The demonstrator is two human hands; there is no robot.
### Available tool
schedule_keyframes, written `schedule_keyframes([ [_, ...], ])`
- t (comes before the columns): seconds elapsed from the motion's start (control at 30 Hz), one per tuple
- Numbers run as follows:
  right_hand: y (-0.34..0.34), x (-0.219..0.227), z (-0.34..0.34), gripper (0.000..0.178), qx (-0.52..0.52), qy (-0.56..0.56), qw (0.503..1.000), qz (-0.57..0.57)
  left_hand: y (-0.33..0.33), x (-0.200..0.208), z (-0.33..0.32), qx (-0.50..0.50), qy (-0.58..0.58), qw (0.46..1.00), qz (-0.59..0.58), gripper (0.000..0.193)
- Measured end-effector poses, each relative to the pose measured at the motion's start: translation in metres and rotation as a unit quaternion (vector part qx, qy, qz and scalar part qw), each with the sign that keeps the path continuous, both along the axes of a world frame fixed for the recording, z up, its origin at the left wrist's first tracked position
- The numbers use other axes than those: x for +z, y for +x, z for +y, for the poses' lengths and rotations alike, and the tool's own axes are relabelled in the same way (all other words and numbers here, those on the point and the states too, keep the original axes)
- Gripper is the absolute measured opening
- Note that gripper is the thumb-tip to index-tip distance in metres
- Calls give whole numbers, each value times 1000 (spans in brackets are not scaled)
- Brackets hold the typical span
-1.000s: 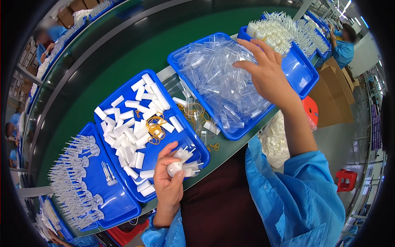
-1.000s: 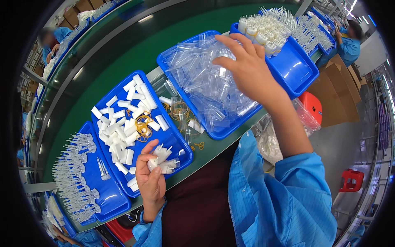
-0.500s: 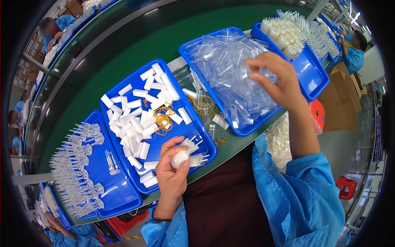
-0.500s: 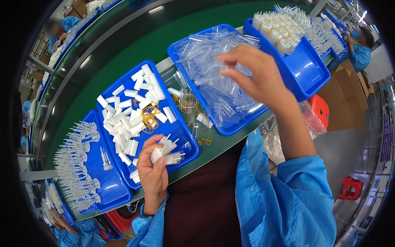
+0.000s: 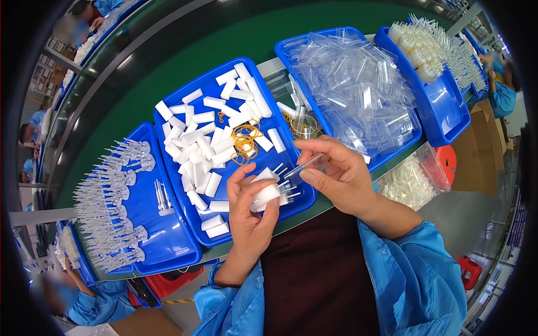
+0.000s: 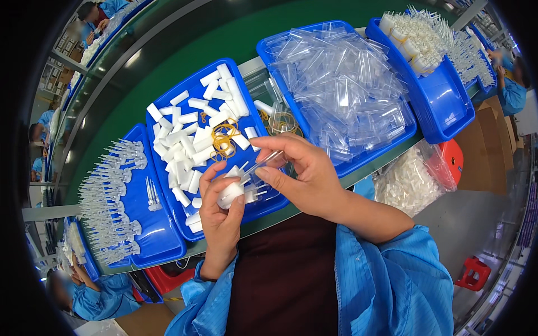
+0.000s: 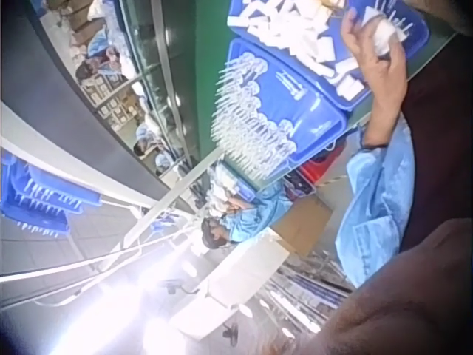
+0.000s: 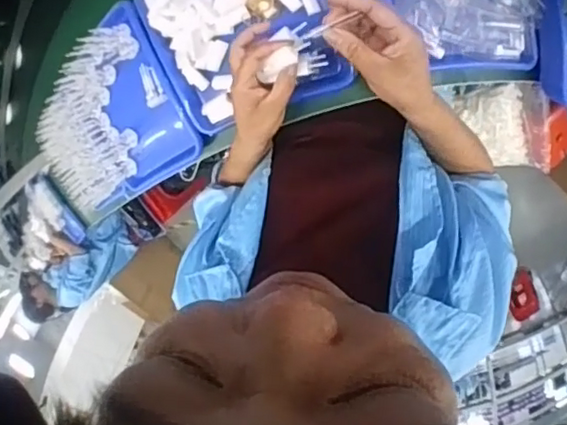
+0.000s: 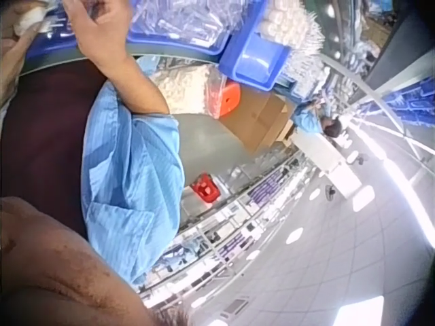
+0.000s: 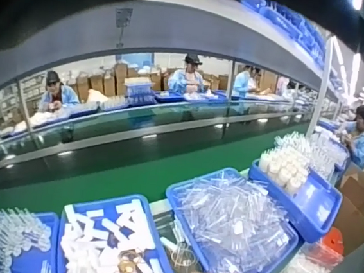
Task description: The person assembles component sets by attaching white cylinders onto the pins of a base, sliding clear plastic sleeves over the cylinders, securing the bundle with a rubber band, and placing it onto a tray.
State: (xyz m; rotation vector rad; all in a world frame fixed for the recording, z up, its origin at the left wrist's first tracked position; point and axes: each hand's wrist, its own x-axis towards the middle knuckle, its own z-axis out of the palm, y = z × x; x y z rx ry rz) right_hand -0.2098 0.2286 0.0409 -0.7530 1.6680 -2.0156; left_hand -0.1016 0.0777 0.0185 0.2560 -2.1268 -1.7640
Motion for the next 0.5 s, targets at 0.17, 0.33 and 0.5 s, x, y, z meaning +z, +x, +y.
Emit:
schedule_keyframes([
  [0.17,7,-8,-5,39,-2,37,998,42,-1,1,1,0,-31,1000,-6,28],
  [0.33,11,-9,-10,36,-13,27,999,-17,-1,-1,2,2,-65,998,21,27],
  [0.5,10,-11,-9,34,29,-18,985,-170,-2,-4,1,0,-61,998,13,24],
])
